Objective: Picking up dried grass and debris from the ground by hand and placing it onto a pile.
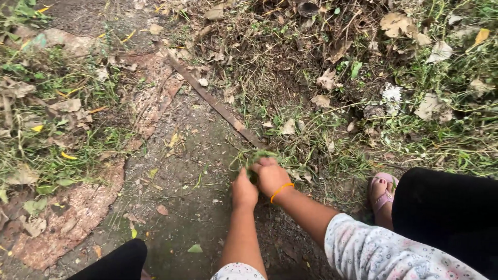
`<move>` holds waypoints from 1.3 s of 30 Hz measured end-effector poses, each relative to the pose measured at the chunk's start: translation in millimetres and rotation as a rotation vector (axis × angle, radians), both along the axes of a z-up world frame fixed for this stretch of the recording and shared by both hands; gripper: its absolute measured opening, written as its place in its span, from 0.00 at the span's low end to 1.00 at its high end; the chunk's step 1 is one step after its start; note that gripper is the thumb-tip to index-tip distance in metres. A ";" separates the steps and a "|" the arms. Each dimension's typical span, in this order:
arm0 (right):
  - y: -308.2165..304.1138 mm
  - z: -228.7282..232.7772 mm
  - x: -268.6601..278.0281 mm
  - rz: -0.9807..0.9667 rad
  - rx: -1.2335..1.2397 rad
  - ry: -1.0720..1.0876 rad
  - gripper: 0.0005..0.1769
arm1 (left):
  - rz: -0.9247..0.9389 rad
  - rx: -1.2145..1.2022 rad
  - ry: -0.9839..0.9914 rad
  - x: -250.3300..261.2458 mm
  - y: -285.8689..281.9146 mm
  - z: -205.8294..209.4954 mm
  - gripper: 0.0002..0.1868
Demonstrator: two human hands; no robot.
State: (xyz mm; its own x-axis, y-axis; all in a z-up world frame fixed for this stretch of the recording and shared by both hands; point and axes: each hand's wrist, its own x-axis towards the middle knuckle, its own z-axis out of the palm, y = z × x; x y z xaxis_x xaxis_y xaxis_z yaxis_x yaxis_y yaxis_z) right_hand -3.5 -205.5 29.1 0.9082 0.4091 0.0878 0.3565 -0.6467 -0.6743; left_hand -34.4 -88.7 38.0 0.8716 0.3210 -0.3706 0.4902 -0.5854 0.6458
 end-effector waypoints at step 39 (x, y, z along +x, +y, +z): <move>-66.6 -42.9 -4.8 0.074 -0.636 -0.027 0.19 | 0.389 0.297 -0.139 1.1 76.0 -49.7 0.17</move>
State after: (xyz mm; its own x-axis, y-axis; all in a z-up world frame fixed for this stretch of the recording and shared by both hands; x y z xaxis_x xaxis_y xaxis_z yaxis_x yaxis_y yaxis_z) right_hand -8.2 -272.1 -13.7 0.8762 0.4509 -0.1700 0.4276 -0.8902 -0.1570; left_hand -33.3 -12.7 -11.7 0.7009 0.7057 -0.1034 0.6300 -0.5445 0.5538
